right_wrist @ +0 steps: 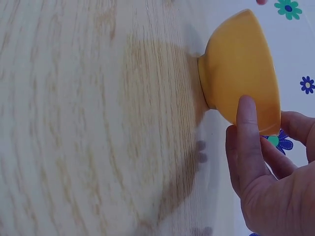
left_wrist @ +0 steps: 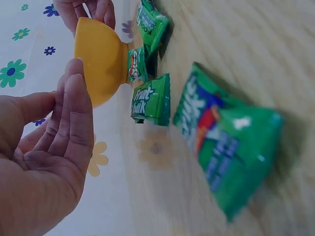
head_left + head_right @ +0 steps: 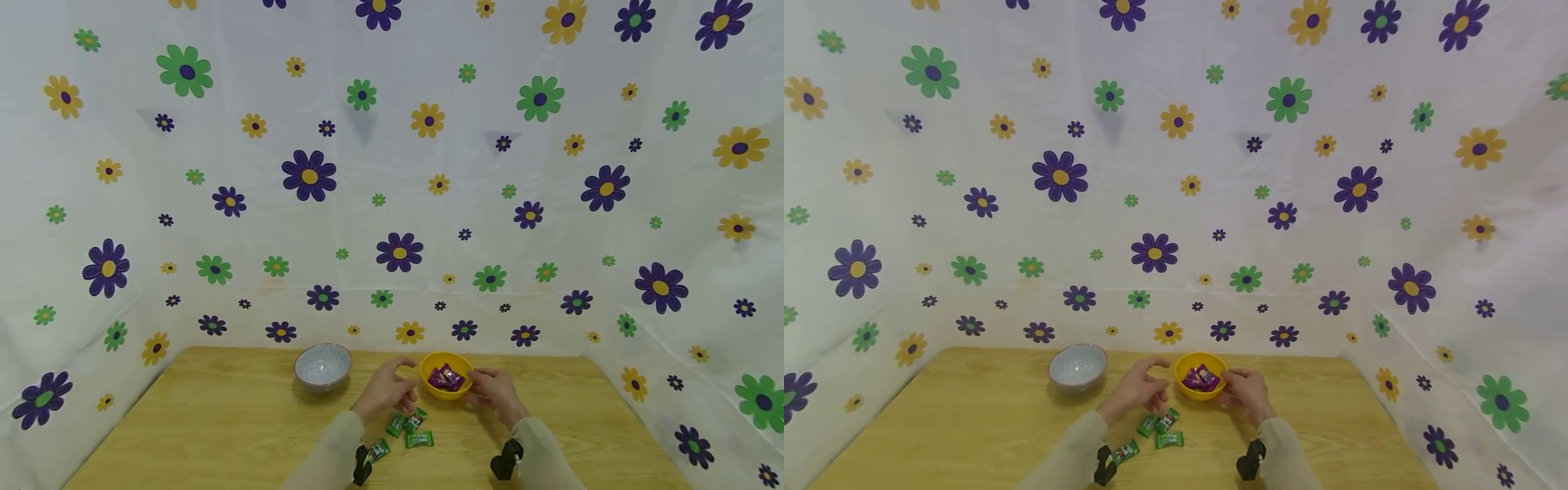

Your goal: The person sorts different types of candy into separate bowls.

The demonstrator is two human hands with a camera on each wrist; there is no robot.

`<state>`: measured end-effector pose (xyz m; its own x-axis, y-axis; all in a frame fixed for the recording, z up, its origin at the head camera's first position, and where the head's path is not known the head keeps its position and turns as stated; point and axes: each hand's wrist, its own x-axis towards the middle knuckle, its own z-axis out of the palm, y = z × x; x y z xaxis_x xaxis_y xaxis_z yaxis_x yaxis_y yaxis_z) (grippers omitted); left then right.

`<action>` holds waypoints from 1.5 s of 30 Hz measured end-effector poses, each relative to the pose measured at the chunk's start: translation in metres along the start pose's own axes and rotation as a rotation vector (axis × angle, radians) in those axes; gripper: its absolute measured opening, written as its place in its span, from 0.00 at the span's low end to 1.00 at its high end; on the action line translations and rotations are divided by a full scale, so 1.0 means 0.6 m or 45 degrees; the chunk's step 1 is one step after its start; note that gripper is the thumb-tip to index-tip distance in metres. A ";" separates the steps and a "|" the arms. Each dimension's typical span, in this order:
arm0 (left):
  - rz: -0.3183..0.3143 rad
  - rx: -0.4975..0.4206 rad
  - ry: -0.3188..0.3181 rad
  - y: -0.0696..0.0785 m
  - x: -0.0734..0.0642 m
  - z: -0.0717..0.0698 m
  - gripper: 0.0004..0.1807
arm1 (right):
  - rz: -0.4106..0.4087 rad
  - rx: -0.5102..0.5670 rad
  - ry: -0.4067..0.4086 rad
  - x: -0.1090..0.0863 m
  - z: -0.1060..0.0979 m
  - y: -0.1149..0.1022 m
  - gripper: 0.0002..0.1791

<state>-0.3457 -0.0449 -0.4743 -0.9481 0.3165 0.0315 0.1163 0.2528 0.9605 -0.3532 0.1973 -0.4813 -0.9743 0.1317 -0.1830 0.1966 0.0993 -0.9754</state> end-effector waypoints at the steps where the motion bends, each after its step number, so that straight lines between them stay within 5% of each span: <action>1: 0.004 0.014 0.001 -0.001 -0.002 -0.002 0.22 | -0.001 -0.005 0.003 -0.001 -0.002 0.000 0.25; 13: 0.086 0.008 -0.037 0.002 -0.050 -0.039 0.22 | -0.096 -0.018 0.135 -0.011 -0.019 0.004 0.24; 25: 0.083 0.076 0.201 -0.024 -0.082 -0.115 0.14 | -0.288 -0.030 0.268 -0.022 -0.003 -0.026 0.18; 35: -0.022 -0.059 0.466 -0.023 -0.093 -0.169 0.11 | -0.293 0.035 0.019 -0.033 0.022 -0.030 0.17; 45: -0.130 -0.140 0.555 -0.032 -0.090 -0.228 0.16 | -0.234 -0.054 -0.416 -0.038 0.028 -0.012 0.26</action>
<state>-0.3370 -0.1920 -0.4564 -0.9918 -0.1250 0.0261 0.0063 0.1568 0.9876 -0.3344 0.1773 -0.4720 -0.9761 -0.2133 -0.0413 0.0128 0.1335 -0.9910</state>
